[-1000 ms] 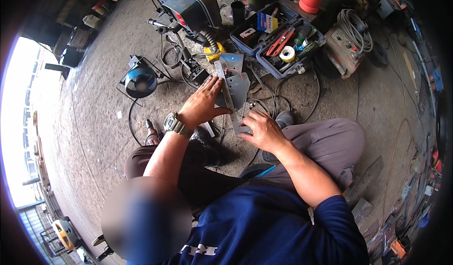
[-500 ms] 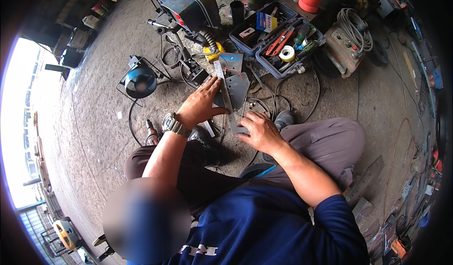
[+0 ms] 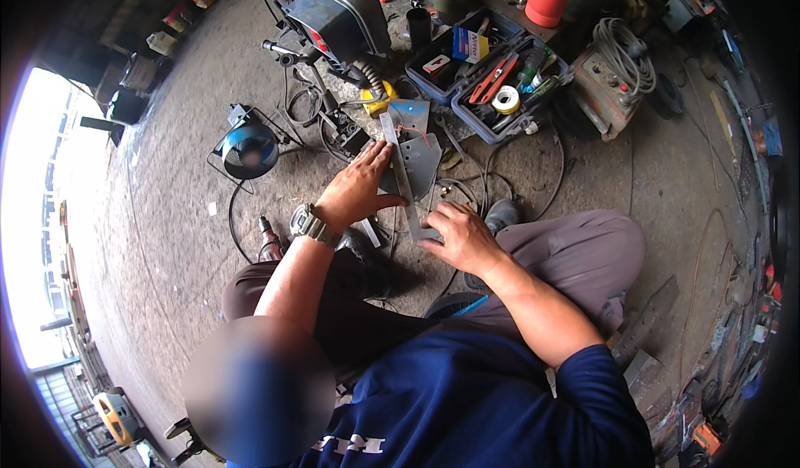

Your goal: The person sits on the workshop floor and repeatedly measures a perforated metal plate with a metal ruler, adjusting the ruler's position and flipping the plate to check different edges. The person also handles a separate metal bar, aligning it with the plate before setting it aside.

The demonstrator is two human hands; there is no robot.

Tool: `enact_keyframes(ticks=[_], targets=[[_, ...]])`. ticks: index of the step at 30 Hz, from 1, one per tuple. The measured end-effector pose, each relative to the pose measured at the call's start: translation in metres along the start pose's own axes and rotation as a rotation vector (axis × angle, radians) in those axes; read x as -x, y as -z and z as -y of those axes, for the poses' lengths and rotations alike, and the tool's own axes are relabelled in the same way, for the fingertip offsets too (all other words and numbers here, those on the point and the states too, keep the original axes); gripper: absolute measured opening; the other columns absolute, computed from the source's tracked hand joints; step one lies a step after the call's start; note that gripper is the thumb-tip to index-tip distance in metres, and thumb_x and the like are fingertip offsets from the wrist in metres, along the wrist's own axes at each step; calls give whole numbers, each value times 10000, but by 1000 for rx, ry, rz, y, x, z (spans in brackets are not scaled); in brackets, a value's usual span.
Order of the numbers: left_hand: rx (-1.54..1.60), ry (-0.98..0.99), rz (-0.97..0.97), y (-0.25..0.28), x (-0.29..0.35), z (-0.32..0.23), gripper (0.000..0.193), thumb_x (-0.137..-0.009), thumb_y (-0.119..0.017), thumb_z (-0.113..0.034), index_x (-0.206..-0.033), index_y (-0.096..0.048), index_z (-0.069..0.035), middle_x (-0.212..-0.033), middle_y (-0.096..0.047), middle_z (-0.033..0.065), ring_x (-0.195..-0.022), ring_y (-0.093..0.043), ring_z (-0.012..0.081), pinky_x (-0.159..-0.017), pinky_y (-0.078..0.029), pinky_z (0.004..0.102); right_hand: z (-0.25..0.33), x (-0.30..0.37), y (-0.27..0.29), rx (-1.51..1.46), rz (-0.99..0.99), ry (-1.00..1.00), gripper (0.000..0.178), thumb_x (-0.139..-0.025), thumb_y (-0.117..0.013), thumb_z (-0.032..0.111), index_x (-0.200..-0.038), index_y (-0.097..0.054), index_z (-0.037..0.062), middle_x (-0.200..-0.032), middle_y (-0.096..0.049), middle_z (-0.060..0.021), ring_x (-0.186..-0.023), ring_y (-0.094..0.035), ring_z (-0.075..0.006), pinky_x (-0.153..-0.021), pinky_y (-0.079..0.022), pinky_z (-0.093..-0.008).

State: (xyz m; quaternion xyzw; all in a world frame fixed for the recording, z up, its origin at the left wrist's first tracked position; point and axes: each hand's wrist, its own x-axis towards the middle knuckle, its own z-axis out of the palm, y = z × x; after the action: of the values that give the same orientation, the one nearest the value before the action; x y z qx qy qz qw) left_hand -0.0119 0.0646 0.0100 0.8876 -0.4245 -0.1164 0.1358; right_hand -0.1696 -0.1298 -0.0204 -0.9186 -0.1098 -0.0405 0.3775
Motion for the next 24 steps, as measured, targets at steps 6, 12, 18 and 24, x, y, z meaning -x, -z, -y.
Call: enact_keyframes(ticks=[6, 12, 18, 24], targets=[[5, -8, -3, 0, 1, 6, 992, -751, -812, -446, -1486, -347, 33, -1551, -344, 220, -1443, -337, 322, -1152, -354, 388, -4, -2, -5, -9, -27, 67, 300, -771, -800, 264, -944, -649, 71, -942, -614, -109, -877, -634, -318, -814, -514, -427], [100, -1, 32, -3, -16, -5, 984, -725, -839, -378, -1464, -360, 63, -1518, -376, 259, -1420, -365, 363, -1152, -352, 401, -20, 7, -10, -64, -126, 64, 347, -708, -812, 242, -928, -629, 46, -891, -601, -126, -869, -617, -329, -754, -521, -434], [72, 3, 81, 3, 1, -3, 1044, -717, -852, -389, -1478, -316, 82, -1535, -339, 275, -1430, -346, 371, -1153, -343, 407, -8, 8, -17, -9, 4, 40, 423, -748, -807, 319, -1025, -613, 65, -1027, -563, -98, -987, -592, -295, -885, -461, -437], [46, 1, 84, 0, -12, -5, 1079, -707, -858, -401, -1488, -289, 79, -1526, -350, 279, -1421, -359, 378, -1147, -351, 409, -21, 8, -17, 25, -34, 56, 425, -772, -783, 375, -1015, -625, 65, -1001, -567, -94, -994, -582, -276, -874, -442, -418]])
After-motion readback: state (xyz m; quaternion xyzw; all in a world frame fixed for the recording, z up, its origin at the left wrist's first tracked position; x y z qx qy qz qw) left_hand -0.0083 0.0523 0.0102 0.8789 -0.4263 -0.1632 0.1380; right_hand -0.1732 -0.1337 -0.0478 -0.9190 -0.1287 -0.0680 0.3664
